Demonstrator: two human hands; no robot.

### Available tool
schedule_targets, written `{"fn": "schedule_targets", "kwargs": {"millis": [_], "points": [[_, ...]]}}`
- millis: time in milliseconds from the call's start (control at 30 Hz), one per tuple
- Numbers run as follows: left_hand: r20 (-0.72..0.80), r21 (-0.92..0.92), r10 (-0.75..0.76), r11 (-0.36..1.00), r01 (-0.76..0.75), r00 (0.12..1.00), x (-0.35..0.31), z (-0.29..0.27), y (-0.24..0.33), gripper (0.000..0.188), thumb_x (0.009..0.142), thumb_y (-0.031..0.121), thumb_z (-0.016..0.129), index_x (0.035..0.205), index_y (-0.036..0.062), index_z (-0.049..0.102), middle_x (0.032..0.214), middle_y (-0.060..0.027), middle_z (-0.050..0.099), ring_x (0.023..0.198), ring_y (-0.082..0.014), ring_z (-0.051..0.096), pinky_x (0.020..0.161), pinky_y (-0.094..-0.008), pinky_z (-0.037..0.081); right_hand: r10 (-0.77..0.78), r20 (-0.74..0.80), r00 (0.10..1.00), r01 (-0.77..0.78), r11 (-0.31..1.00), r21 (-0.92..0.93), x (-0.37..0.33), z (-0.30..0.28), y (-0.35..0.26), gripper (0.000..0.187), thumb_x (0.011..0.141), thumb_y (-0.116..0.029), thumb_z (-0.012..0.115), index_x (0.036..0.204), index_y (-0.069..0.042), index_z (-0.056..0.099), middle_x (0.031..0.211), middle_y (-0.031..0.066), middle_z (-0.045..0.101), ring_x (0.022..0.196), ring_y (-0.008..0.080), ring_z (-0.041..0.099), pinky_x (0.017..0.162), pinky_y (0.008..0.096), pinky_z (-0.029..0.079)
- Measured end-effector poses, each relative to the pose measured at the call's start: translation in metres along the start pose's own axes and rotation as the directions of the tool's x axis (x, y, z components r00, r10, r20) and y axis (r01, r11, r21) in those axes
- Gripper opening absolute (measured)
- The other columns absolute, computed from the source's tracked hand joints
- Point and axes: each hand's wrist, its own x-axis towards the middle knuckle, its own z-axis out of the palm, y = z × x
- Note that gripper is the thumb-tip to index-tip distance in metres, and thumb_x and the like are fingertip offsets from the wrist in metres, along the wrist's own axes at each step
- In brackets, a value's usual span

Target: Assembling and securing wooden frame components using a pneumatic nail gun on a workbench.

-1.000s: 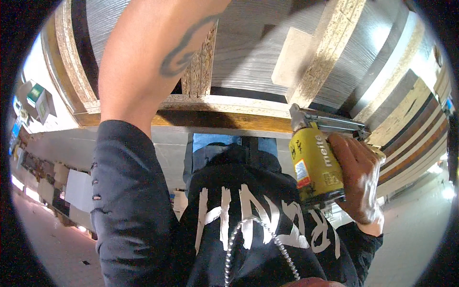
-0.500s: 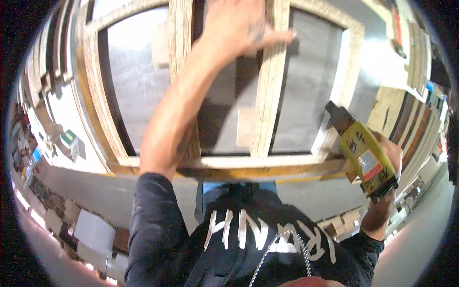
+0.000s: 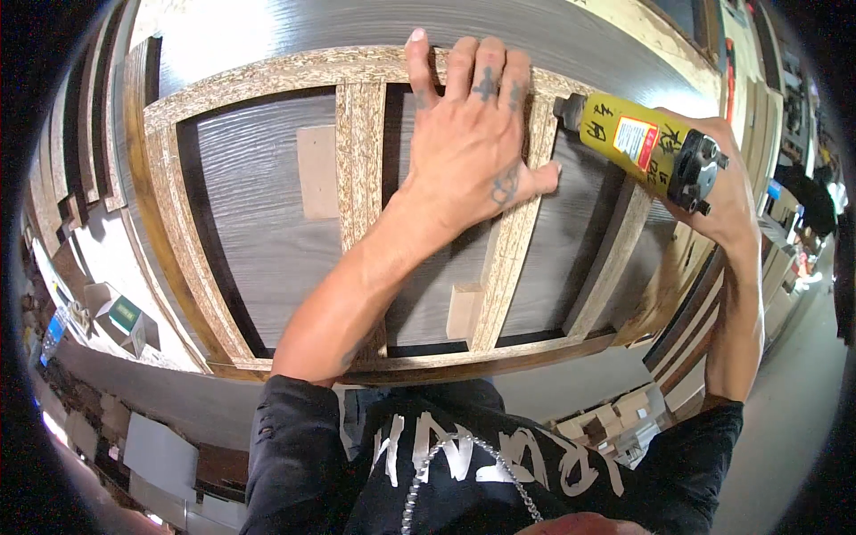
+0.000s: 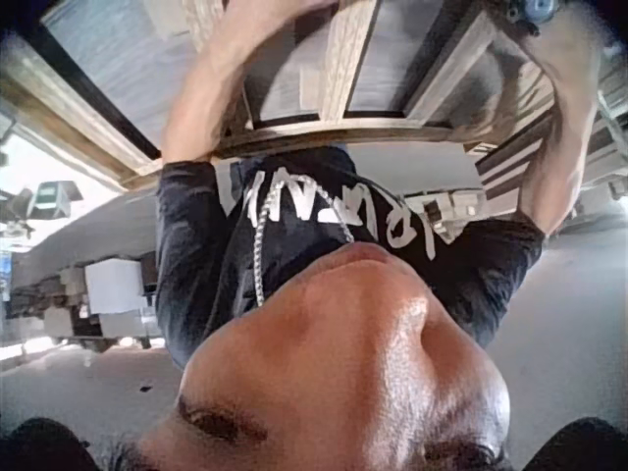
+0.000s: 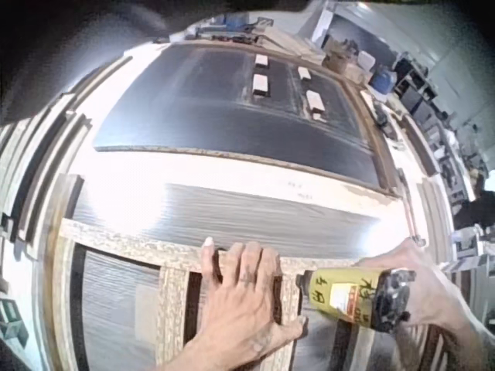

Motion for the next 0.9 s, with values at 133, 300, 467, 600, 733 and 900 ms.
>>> {"fn": "schedule_targets", "kwargs": {"millis": [133,300,467,600,733,900], "points": [[0.035,-0.007,-0.022,1.0,0.022,0.999,0.0,-0.001,-0.001,0.098,0.061,0.061,0.076,0.132,0.0013,0.042,0.125,-0.0158,0.045,0.128,-0.0351,0.037,0.114,-0.0615,0.005,-0.099,-0.042,0.994,0.103,0.988,0.117,0.024,-0.007,-0.023,0.04,0.066,-0.013,0.073,0.104,-0.003,0.066,0.08,0.0223,0.062,0.074,0.0428,0.057,0.076,0.0415,0.049],[0.081,-0.026,-0.038,0.999,0.04,0.996,-0.001,-0.003,0.001,0.096,0.063,0.058,0.075,0.133,0.0007,0.042,0.128,-0.0164,0.044,0.13,-0.0356,0.036,0.114,-0.0625,0.003,-0.004,0.036,0.999,-0.005,0.97,0.244,0.029,-0.014,-0.034,0.03,0.067,-0.014,0.072,0.093,-0.001,0.064,0.078,0.0211,0.063,0.072,0.043,0.057,0.069,0.0412,0.049],[0.072,-0.058,-0.033,0.998,0.038,0.997,-0.001,-0.001,0.0,0.096,0.063,0.058,0.075,0.133,0.0007,0.041,0.128,-0.0172,0.044,0.129,-0.036,0.036,0.113,-0.0635,0.003,0.008,0.0,1.0,-0.008,0.988,0.153,0.027,-0.014,-0.041,0.034,0.061,-0.008,0.077,0.092,-0.003,0.065,0.078,0.0203,0.064,0.074,0.0426,0.06,0.07,0.0405,0.05],[0.077,-0.051,-0.035,0.998,0.039,0.996,-0.004,0.0,0.0,0.096,0.063,0.056,0.076,0.133,0.0003,0.041,0.127,-0.0174,0.044,0.129,-0.0359,0.036,0.113,-0.0637,0.003,0.12,0.084,0.989,-0.13,0.984,0.125,0.025,-0.009,-0.035,0.043,0.059,-0.009,0.08,0.1,-0.005,0.068,0.081,0.0195,0.067,0.077,0.0416,0.062,0.076,0.042,0.05],[0.062,-0.101,-0.027,0.994,0.033,0.998,-0.001,-0.001,0.0,0.097,0.061,0.053,0.079,0.133,-0.0004,0.041,0.127,-0.0176,0.044,0.128,-0.0364,0.037,0.113,-0.0641,0.004,0.184,0.214,0.959,-0.218,0.965,0.149,0.027,-0.017,-0.042,0.056,0.062,-0.014,0.079,0.116,-0.005,0.066,0.099,0.02,0.066,0.094,0.0404,0.058,0.088,0.0432,0.046],[0.056,-0.108,-0.035,0.993,0.041,0.998,-0.002,-0.002,-0.001,0.099,0.058,0.051,0.082,0.133,-0.0004,0.042,0.127,-0.0177,0.044,0.128,-0.037,0.037,0.113,-0.0639,0.004,0.098,0.014,0.995,-0.099,0.994,0.039,0.011,-0.004,-0.022,0.06,0.061,-0.014,0.079,0.119,-0.008,0.066,0.107,0.0171,0.065,0.101,0.036,0.058,0.092,0.0416,0.046]]}}
